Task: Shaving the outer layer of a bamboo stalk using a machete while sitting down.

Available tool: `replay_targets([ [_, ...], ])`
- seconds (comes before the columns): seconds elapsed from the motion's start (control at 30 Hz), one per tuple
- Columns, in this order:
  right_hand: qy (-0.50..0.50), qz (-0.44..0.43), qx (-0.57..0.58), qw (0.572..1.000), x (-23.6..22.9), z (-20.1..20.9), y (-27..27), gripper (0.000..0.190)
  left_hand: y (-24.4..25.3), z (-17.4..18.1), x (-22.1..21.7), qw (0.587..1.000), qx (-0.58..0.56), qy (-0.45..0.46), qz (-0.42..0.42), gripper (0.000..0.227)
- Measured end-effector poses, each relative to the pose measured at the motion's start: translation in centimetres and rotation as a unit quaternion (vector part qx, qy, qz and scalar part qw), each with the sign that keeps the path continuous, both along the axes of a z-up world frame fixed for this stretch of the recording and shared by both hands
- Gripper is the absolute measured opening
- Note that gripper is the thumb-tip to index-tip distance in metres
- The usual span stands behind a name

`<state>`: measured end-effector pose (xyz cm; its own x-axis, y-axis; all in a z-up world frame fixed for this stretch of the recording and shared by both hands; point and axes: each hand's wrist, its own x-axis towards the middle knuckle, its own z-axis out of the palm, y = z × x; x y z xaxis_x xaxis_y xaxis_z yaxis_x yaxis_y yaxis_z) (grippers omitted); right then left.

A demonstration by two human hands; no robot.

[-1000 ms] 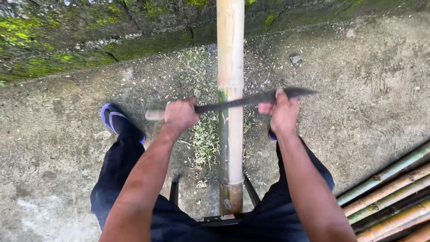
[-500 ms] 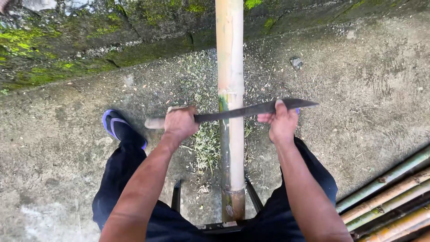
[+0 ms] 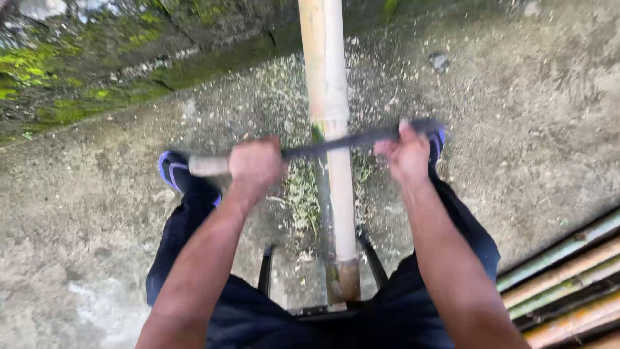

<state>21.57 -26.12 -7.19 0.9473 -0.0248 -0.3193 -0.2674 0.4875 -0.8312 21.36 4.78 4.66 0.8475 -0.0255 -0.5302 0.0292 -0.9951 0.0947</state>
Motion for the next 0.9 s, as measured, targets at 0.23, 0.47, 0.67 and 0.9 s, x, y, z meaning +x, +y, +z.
replay_targets([
  [0.23, 0.066, -0.039, -0.010, 0.997, 3.3, 3.0, 1.4, 0.028, -0.5, 1.2, 0.7, 0.999, 0.040, 0.010, 0.001, 0.021],
  [0.47, 0.028, -0.055, 0.004, 0.998, 3.3, 0.7, 1.0, 0.028, -0.3, -0.5, 0.1, 0.999, 0.050, -0.001, 0.007, 0.027],
  [0.67, 0.006, -0.041, -0.020, 0.999, 2.8, 1.4, 0.8, 0.029, -0.4, -1.1, -0.1, 0.999, 0.027, 0.021, 0.022, 0.024],
  [0.9, 0.051, -0.058, -0.051, 0.996, 4.0, -1.7, 0.0, 0.025, -0.9, 0.7, 1.6, 0.998, 0.035, 0.057, 0.016, 0.019],
])
